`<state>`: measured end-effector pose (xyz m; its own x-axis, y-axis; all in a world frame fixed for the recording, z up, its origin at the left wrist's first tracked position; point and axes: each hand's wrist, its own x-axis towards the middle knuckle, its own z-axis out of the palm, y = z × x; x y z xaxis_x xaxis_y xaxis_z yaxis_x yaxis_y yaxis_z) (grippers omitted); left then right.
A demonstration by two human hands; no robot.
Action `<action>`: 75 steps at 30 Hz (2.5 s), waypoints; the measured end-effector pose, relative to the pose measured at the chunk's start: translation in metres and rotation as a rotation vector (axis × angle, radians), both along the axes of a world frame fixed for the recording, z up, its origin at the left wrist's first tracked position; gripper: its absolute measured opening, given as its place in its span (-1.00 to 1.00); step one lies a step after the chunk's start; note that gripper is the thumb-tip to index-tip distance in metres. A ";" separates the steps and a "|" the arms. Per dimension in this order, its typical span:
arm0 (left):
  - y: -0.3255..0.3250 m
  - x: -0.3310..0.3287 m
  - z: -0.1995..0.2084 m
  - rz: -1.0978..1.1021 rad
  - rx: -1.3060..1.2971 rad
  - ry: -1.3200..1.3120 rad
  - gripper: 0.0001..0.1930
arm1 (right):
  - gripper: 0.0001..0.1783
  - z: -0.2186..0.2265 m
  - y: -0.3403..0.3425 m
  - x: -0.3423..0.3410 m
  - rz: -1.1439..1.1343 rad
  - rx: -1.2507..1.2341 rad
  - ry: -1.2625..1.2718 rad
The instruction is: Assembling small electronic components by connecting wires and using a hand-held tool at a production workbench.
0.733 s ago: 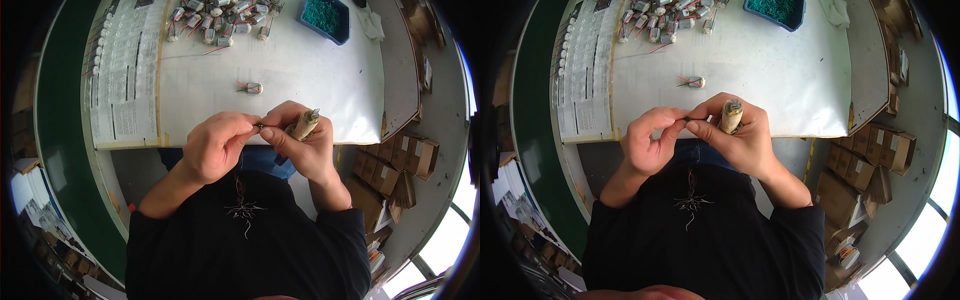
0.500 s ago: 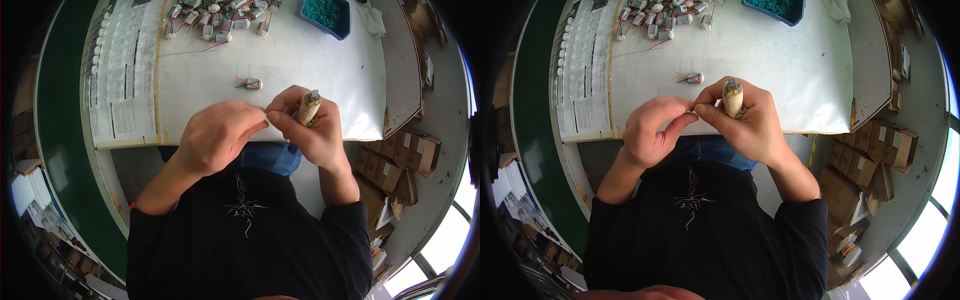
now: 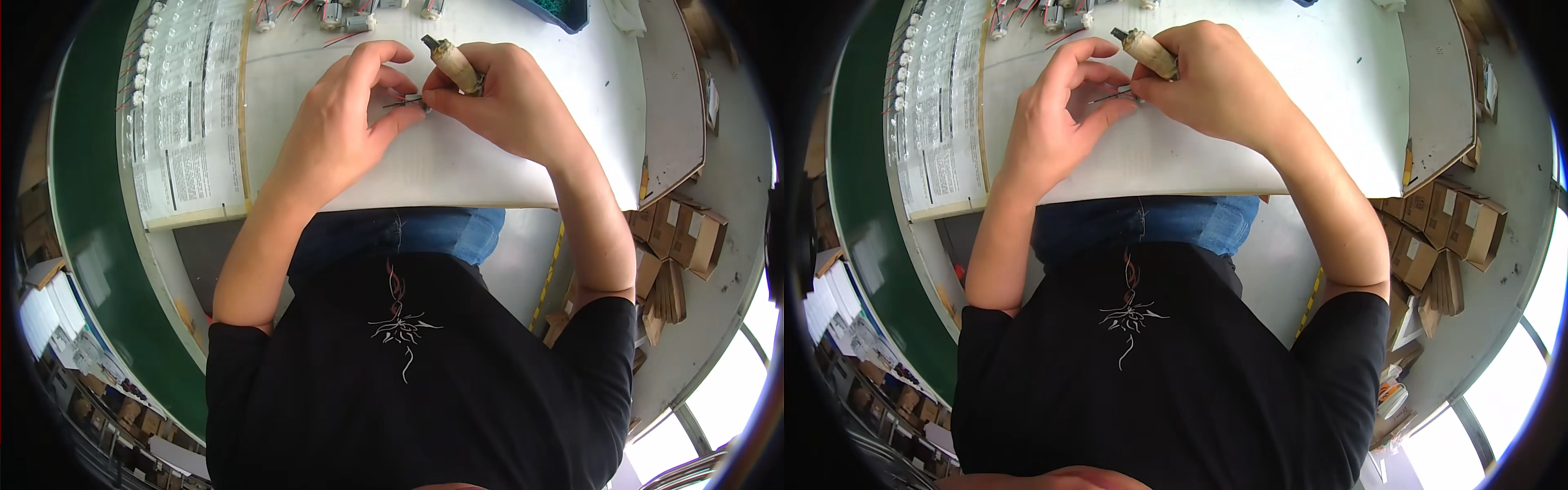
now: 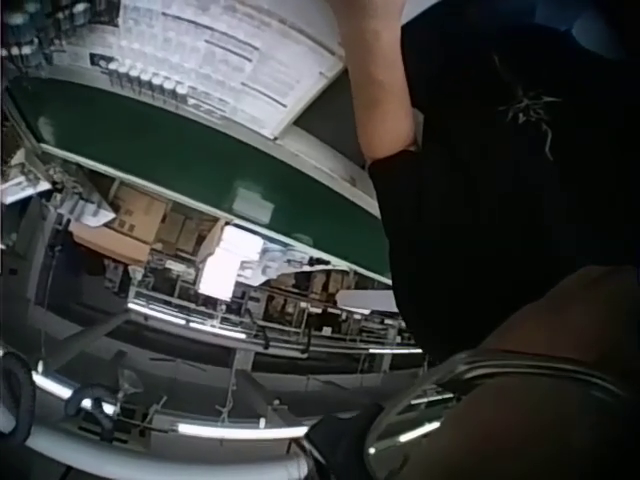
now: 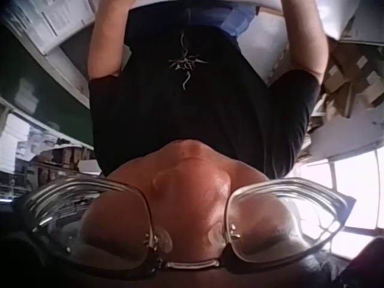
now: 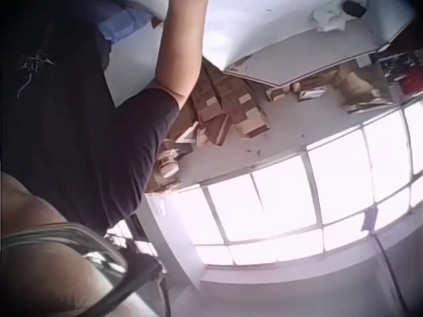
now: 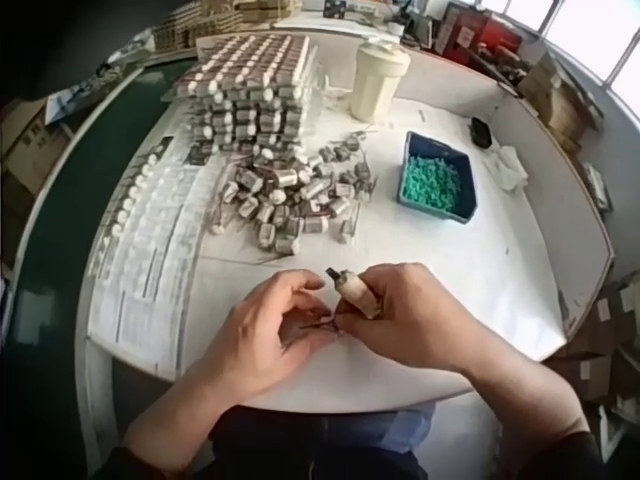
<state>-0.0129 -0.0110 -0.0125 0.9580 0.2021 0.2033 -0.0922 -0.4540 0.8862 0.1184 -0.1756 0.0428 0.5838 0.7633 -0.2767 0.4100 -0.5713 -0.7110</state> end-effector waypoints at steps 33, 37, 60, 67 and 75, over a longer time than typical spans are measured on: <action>0.001 0.006 -0.004 -0.014 0.209 -0.150 -0.82 | -0.65 -0.008 -0.026 0.014 0.014 -0.001 -0.034; 0.001 0.007 -0.002 -0.022 0.217 -0.143 -0.80 | -0.59 -0.017 -0.039 0.002 0.220 0.076 -0.376; 0.002 0.008 -0.004 -0.014 0.237 -0.146 -0.75 | -0.54 -0.043 -0.025 -0.014 0.289 -0.091 -0.888; 0.000 0.006 -0.006 -0.010 0.184 -0.146 -0.80 | -0.57 -0.042 -0.029 -0.007 0.356 0.037 -0.833; 0.000 0.006 -0.006 -0.008 0.215 -0.167 -0.80 | -0.60 -0.042 -0.030 -0.015 0.347 -0.081 -0.851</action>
<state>-0.0070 -0.0107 -0.0189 0.9092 0.1296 0.3957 -0.2333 -0.6287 0.7418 0.1035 -0.2054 0.0010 0.3571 0.9306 0.0802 0.9338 -0.3536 -0.0544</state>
